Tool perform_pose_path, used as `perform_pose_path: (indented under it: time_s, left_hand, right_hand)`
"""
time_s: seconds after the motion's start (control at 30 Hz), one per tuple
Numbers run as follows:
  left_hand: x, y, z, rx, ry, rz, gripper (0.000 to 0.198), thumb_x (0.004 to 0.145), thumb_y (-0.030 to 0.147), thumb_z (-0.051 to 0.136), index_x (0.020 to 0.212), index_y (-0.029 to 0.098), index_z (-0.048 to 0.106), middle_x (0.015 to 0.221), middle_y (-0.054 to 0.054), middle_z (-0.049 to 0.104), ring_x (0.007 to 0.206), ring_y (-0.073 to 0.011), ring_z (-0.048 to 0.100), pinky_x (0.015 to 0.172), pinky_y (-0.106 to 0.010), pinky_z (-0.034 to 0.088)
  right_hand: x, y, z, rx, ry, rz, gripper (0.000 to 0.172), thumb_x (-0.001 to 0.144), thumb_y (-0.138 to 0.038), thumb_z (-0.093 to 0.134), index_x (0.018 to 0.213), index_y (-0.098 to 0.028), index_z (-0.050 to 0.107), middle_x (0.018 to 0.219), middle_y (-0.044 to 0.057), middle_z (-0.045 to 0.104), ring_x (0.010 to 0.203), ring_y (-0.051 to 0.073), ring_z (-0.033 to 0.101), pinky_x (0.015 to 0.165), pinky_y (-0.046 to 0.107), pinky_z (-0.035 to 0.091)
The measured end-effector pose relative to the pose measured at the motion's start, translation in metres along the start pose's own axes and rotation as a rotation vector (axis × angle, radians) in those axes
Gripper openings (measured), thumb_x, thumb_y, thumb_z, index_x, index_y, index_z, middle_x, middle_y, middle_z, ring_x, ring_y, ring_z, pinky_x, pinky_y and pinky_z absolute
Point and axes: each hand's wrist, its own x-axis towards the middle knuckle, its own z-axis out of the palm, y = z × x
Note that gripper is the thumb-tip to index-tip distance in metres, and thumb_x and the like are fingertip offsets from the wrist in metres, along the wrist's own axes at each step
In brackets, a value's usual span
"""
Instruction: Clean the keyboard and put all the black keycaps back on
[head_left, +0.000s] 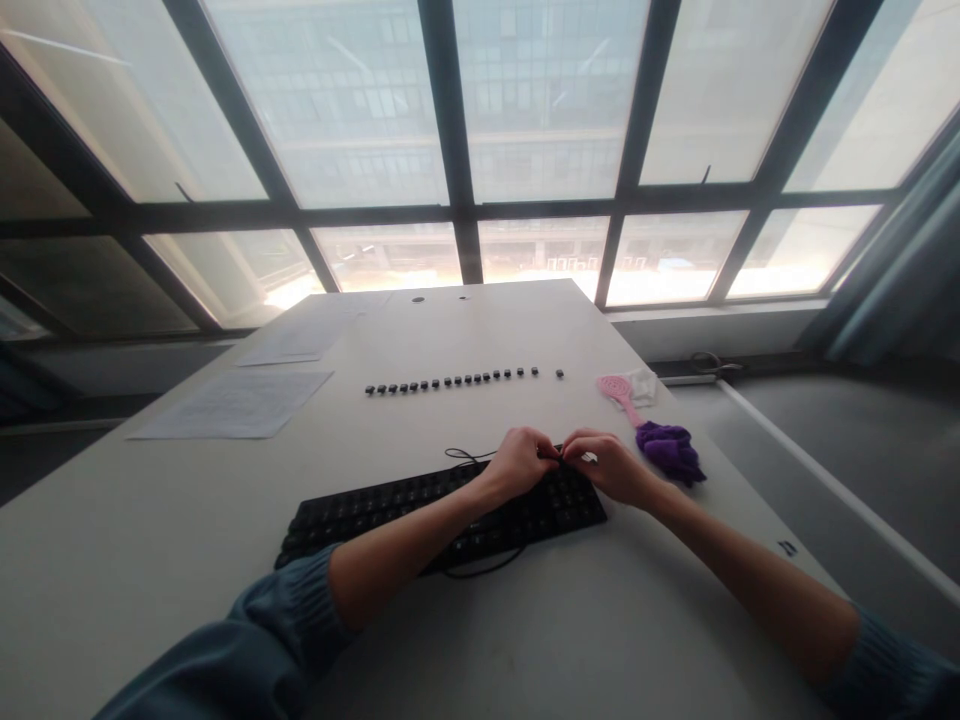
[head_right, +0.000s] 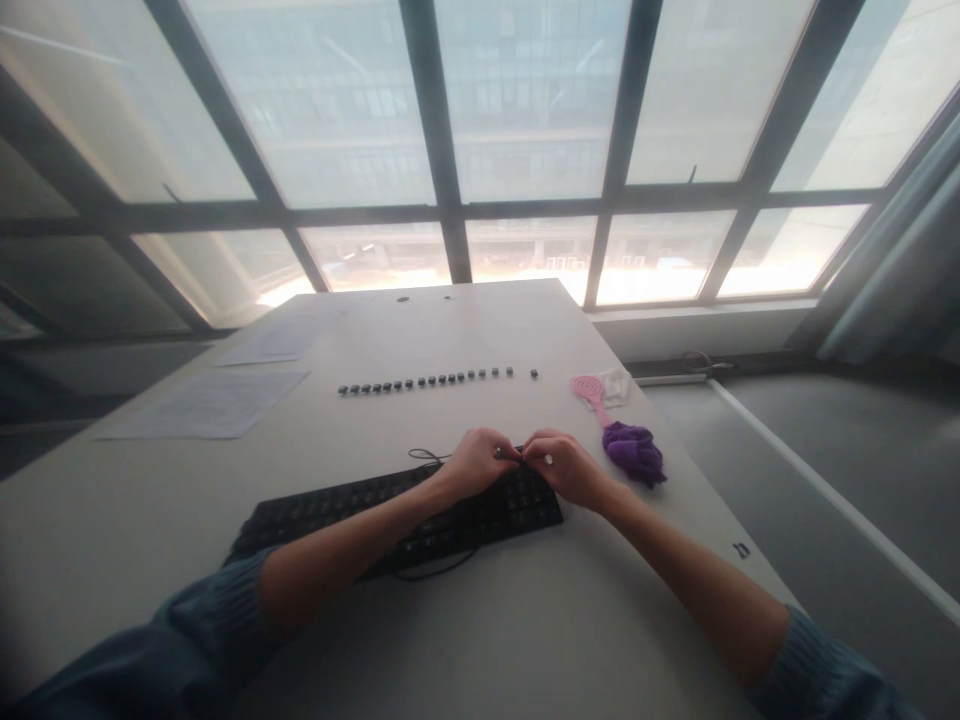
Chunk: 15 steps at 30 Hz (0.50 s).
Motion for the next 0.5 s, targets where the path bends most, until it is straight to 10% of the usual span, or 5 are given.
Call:
perform_pose_path:
  time_s: [0.5]
  left_hand:
    - [-0.018, 0.001, 0.011, 0.189, 0.064, 0.214, 0.032, 0.095, 0.02, 0.052, 0.081, 0.017, 0.081, 0.085, -0.01, 0.071, 0.083, -0.0202, 0.061, 0.085, -0.032, 0.049]
  right_hand:
    - [0.002, -0.005, -0.002, -0.119, -0.07, -0.023, 0.022, 0.093, -0.012, 0.056, 0.089, -0.021, 0.076, 0.095, 0.007, 0.074, 0.087, 0.02, 0.068, 0.081, 0.032, 0.052]
